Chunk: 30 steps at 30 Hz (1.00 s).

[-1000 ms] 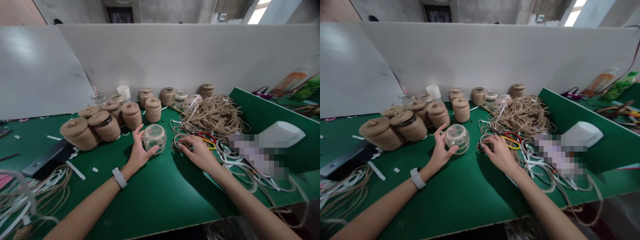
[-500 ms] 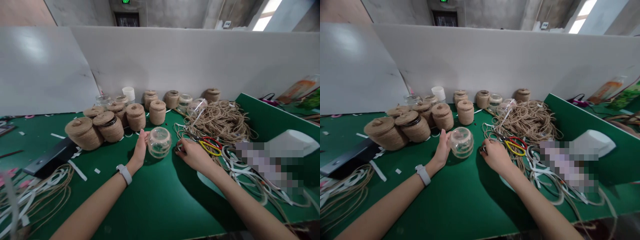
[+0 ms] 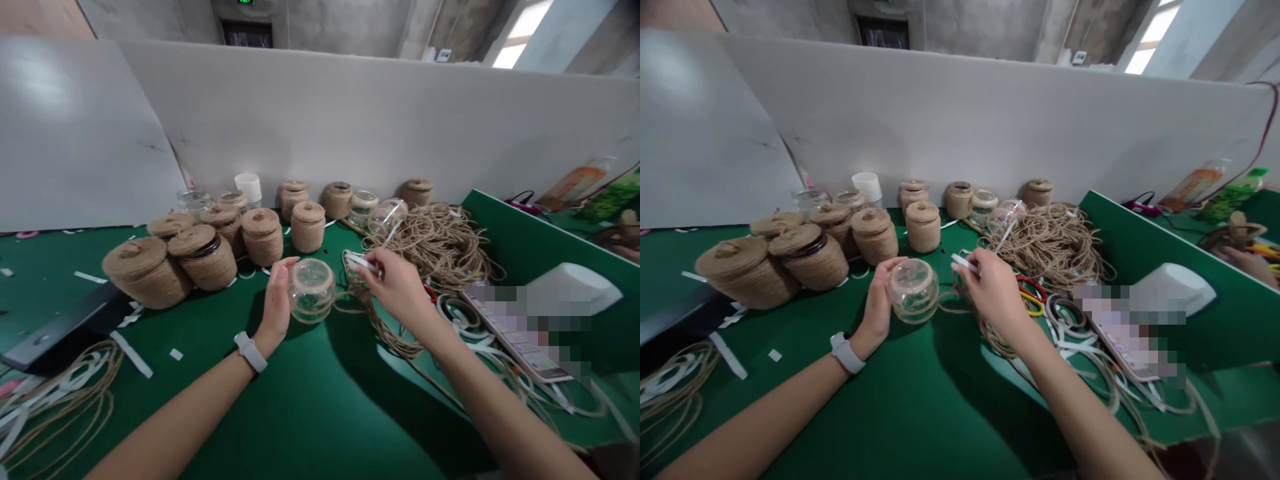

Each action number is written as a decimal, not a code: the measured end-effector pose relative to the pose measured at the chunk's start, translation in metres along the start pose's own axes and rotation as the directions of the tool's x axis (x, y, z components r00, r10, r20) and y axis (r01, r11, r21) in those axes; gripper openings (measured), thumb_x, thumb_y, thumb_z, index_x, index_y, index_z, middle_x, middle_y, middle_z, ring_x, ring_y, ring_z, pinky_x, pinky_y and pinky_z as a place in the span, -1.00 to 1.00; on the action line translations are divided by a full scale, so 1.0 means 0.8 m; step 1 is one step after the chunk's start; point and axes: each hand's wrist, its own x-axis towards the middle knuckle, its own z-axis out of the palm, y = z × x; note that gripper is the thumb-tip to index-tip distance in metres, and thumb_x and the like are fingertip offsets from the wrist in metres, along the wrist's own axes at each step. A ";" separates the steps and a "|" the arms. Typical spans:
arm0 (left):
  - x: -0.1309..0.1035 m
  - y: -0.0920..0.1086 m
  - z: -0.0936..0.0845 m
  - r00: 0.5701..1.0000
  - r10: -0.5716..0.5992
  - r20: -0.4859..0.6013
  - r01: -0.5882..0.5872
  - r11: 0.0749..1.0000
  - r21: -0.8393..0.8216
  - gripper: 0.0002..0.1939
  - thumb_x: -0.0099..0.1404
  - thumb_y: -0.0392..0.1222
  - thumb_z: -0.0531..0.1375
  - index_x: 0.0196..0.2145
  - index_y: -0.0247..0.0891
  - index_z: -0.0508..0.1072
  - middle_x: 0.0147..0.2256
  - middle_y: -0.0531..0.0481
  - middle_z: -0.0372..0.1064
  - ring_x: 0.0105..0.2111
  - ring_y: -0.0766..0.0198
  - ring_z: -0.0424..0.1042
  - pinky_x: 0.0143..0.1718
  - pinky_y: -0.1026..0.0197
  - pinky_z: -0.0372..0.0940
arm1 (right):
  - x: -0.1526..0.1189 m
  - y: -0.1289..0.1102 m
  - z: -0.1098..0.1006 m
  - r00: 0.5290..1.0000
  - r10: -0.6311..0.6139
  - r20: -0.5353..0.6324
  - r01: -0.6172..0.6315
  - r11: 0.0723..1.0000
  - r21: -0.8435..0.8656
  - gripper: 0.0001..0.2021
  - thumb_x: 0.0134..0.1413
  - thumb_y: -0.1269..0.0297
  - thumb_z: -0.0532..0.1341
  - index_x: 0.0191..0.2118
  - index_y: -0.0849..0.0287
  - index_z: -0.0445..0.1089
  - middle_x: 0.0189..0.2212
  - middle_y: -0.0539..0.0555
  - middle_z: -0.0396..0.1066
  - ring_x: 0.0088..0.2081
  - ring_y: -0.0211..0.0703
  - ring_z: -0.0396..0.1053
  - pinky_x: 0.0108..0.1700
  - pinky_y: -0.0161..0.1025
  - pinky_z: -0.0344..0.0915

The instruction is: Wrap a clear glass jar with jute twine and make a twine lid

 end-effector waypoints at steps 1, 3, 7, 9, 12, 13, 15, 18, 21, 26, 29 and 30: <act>0.002 -0.001 -0.001 1.000 -0.014 -0.020 0.013 1.000 -0.015 -0.49 0.35 0.27 -0.03 -0.11 -0.21 0.37 -0.17 -0.11 0.45 -0.15 0.10 0.46 -0.11 0.07 0.34 | 0.006 -0.004 0.000 0.997 -0.015 -0.080 0.018 0.999 0.037 -0.77 0.18 0.11 0.15 -0.44 0.10 0.30 -0.47 0.03 0.38 -0.42 -0.15 0.31 -0.38 -0.27 0.14; 0.004 -0.002 -0.005 0.999 -0.018 -0.044 0.017 1.000 -0.022 -0.49 0.35 0.27 -0.04 -0.08 -0.20 0.35 -0.17 -0.12 0.46 -0.13 0.10 0.46 -0.10 0.06 0.34 | 0.012 -0.007 0.007 0.979 -0.020 -0.205 0.043 0.993 0.106 -0.76 0.20 0.10 0.13 -0.42 0.11 0.32 -0.43 0.04 0.39 -0.37 -0.14 0.32 -0.31 -0.26 0.18; -0.001 0.001 -0.008 0.999 0.049 0.006 -0.049 0.998 0.025 -0.53 0.38 0.21 -0.05 -0.01 -0.20 0.30 -0.10 -0.13 0.41 -0.07 0.10 0.43 -0.01 0.03 0.29 | 0.014 0.013 0.031 0.974 0.126 -0.191 -0.071 0.960 0.271 -0.76 0.15 0.08 0.15 -0.29 0.14 0.43 -0.45 0.02 0.40 -0.40 -0.16 0.30 -0.31 -0.25 0.18; -0.007 0.005 -0.007 0.992 0.117 0.047 -0.121 0.990 0.076 -0.53 0.37 0.19 -0.01 0.03 -0.19 0.28 -0.04 -0.15 0.36 0.00 0.09 0.38 0.05 0.01 0.25 | 0.016 0.029 0.039 0.953 0.273 -0.128 -0.200 0.891 0.408 -0.70 0.09 0.01 0.17 -0.32 0.17 0.44 -0.54 -0.04 0.30 -0.49 -0.21 0.21 -0.41 -0.27 0.13; -0.016 0.012 -0.004 0.978 0.168 0.122 -0.185 0.972 0.147 -0.54 0.37 0.17 0.02 0.06 -0.18 0.26 0.02 -0.17 0.32 0.06 0.06 0.33 0.09 -0.02 0.23 | 0.022 0.045 0.037 0.884 0.459 -0.086 -0.288 0.683 0.672 -0.63 0.04 -0.07 0.16 -0.33 0.18 0.42 -0.59 -0.10 0.15 -0.54 -0.26 0.10 -0.48 -0.30 0.06; -0.018 0.013 -0.004 0.975 0.172 0.143 -0.194 0.968 0.158 -0.54 0.37 0.16 0.02 0.06 -0.18 0.25 0.03 -0.18 0.31 0.06 0.05 0.33 0.09 -0.03 0.23 | 0.022 0.046 0.034 0.871 0.477 -0.116 -0.256 0.642 0.723 -0.63 0.06 -0.07 0.14 -0.31 0.18 0.41 -0.58 -0.10 0.13 -0.54 -0.27 0.09 -0.48 -0.30 0.06; -0.019 0.013 -0.003 0.969 0.192 0.156 -0.218 0.961 0.170 -0.54 0.38 0.15 0.01 0.08 -0.19 0.23 0.04 -0.19 0.30 0.07 0.04 0.32 0.11 -0.05 0.21 | 0.018 0.040 0.027 0.868 0.437 -0.237 -0.146 0.679 0.719 -0.64 0.16 -0.06 0.07 -0.27 0.14 0.37 -0.57 -0.10 0.10 -0.54 -0.26 0.08 -0.47 -0.29 0.05; -0.018 0.008 -0.006 0.957 0.255 0.141 -0.278 0.943 0.184 -0.54 0.40 0.12 -0.02 0.12 -0.19 0.20 0.08 -0.20 0.25 0.12 0.04 0.26 0.18 -0.07 0.13 | -0.001 0.018 0.022 0.896 0.185 -0.403 0.012 0.898 0.440 -0.65 0.30 0.02 -0.05 -0.29 0.10 0.34 -0.58 -0.07 0.13 -0.55 -0.23 0.10 -0.45 -0.25 0.06; -0.018 0.003 -0.009 0.919 0.363 0.152 -0.392 0.882 0.261 -0.52 0.41 0.06 -0.01 0.19 -0.18 0.13 0.15 -0.22 0.16 0.17 0.02 0.20 0.19 -0.09 0.11 | -0.022 -0.006 0.025 0.862 -0.223 -0.456 0.301 0.948 0.104 -0.73 0.32 0.18 -0.01 -0.37 0.12 0.31 -0.55 -0.01 0.27 -0.51 -0.21 0.21 -0.34 -0.19 0.12; -0.030 0.017 -0.010 0.791 0.570 0.221 -0.609 0.705 0.363 -0.50 0.40 0.05 0.01 0.21 -0.15 0.09 0.20 -0.24 0.04 0.23 -0.03 0.08 0.22 -0.18 0.06 | -0.040 -0.035 0.038 0.686 -0.587 -0.431 0.632 0.774 -0.047 -0.83 0.27 0.40 0.04 -0.18 0.18 0.37 -0.47 0.04 0.43 -0.32 -0.14 0.31 -0.13 -0.10 0.19; -0.043 0.035 -0.005 0.824 0.536 0.182 -0.564 0.747 0.353 -0.53 0.41 0.16 -0.07 0.08 -0.18 0.28 0.17 -0.22 0.09 0.21 -0.03 0.12 0.21 -0.15 0.07 | -0.044 -0.039 0.048 0.655 -0.643 -0.396 0.656 0.745 -0.124 -0.84 0.24 0.41 0.15 -0.14 0.10 0.44 -0.39 -0.02 0.52 -0.20 -0.14 0.33 0.03 -0.09 0.14; -0.046 0.041 -0.003 0.840 0.512 0.178 -0.540 0.758 0.367 -0.54 0.41 0.16 -0.09 -0.02 -0.19 0.36 0.16 -0.21 0.11 0.20 -0.02 0.14 0.20 -0.12 0.09 | -0.046 -0.040 0.050 0.653 -0.650 -0.388 0.651 0.744 -0.149 -0.83 0.23 0.41 0.17 -0.13 0.06 0.46 -0.38 -0.05 0.54 -0.17 -0.15 0.33 0.07 -0.09 0.10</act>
